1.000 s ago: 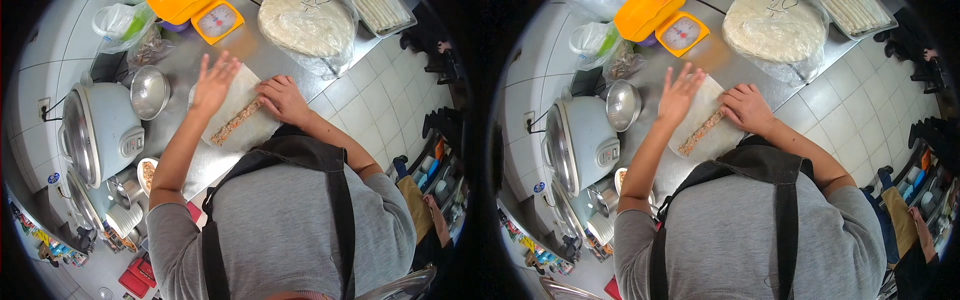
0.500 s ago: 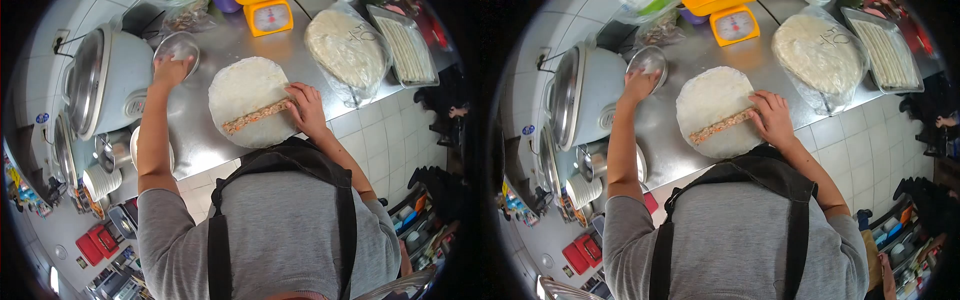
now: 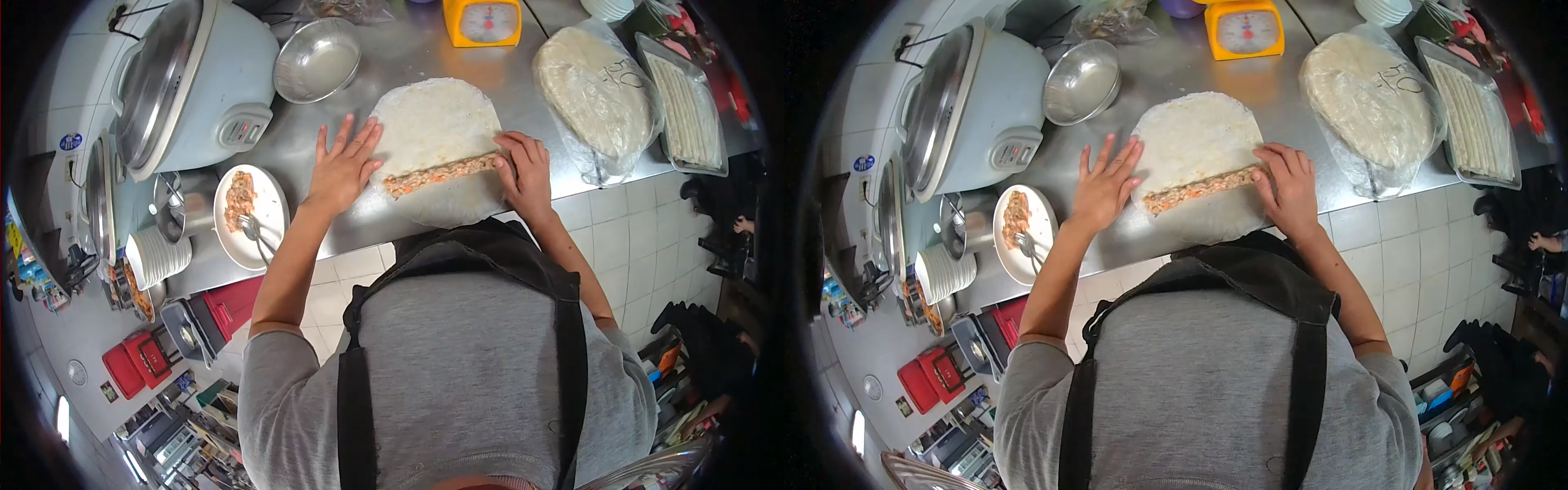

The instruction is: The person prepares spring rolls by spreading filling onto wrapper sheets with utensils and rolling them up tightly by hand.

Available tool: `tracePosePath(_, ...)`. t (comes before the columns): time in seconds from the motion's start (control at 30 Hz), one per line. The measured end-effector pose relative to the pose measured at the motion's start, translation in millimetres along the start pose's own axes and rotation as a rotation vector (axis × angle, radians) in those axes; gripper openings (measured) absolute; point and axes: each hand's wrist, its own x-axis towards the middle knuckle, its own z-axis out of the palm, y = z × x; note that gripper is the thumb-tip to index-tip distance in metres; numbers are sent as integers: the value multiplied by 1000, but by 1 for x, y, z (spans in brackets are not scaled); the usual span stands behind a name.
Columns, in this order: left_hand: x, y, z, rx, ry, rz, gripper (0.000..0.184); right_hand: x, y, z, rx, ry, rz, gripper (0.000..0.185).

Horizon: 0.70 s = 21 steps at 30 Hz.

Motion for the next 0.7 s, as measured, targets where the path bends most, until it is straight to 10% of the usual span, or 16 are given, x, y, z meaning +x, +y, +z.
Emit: tracePosePath(0.7, -56, 4, -6, -260, 135, 3, 35, -3, -3, 1, 22, 55, -38, 30)
